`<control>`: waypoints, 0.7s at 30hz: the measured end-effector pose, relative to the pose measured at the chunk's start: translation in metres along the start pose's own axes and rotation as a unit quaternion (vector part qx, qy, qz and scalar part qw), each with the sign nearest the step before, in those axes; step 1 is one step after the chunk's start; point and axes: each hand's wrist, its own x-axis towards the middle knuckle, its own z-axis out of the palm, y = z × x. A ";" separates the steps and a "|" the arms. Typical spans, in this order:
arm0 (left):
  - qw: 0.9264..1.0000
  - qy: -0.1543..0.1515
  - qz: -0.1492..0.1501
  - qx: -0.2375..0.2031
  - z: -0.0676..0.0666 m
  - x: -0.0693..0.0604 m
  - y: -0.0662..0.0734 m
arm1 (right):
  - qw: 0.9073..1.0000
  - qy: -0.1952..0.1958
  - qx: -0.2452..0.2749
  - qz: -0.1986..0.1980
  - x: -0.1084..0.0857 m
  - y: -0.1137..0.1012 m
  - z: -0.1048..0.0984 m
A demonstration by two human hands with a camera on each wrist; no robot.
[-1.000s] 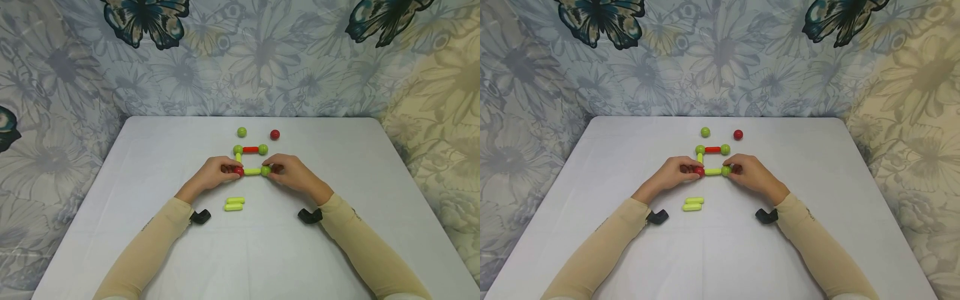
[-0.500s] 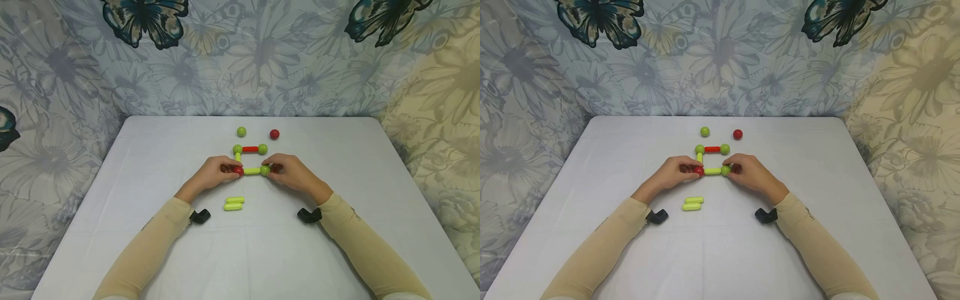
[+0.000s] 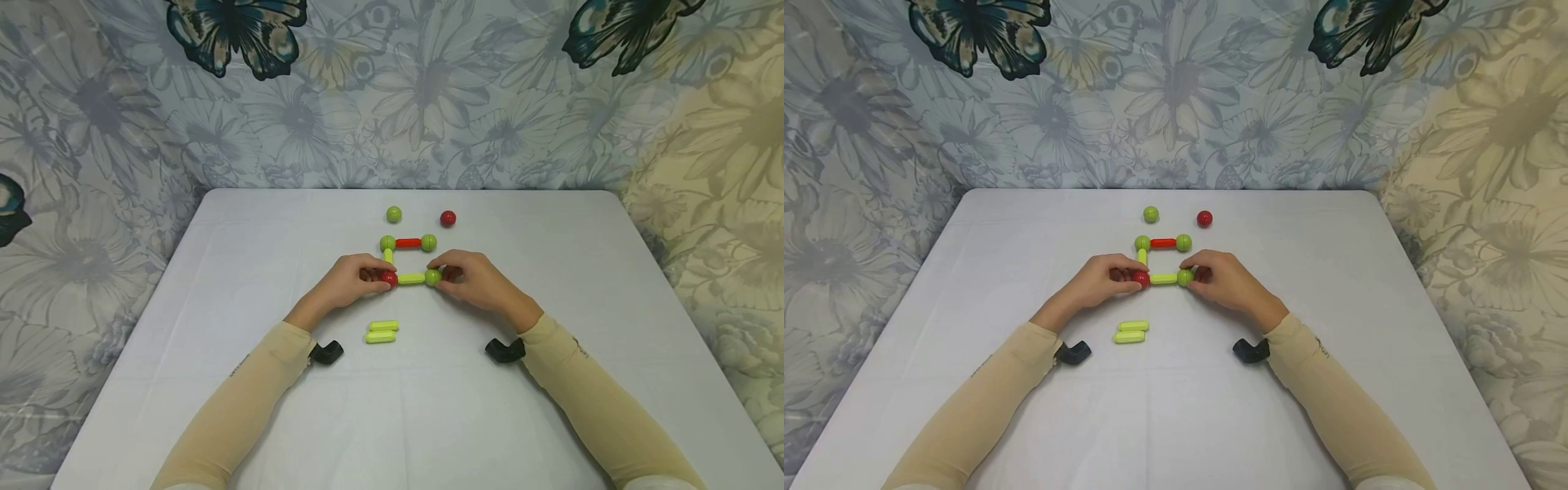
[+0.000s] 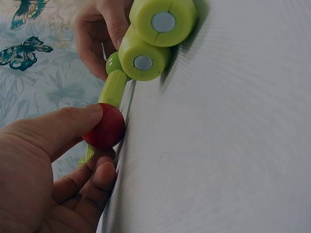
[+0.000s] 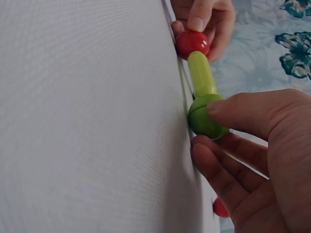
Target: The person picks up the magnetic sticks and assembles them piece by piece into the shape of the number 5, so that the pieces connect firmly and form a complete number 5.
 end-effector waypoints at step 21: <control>1.000 -0.004 0.008 -0.001 -0.001 0.001 -0.003 | 0.999 0.029 -0.011 -0.011 -0.002 -0.005 -0.004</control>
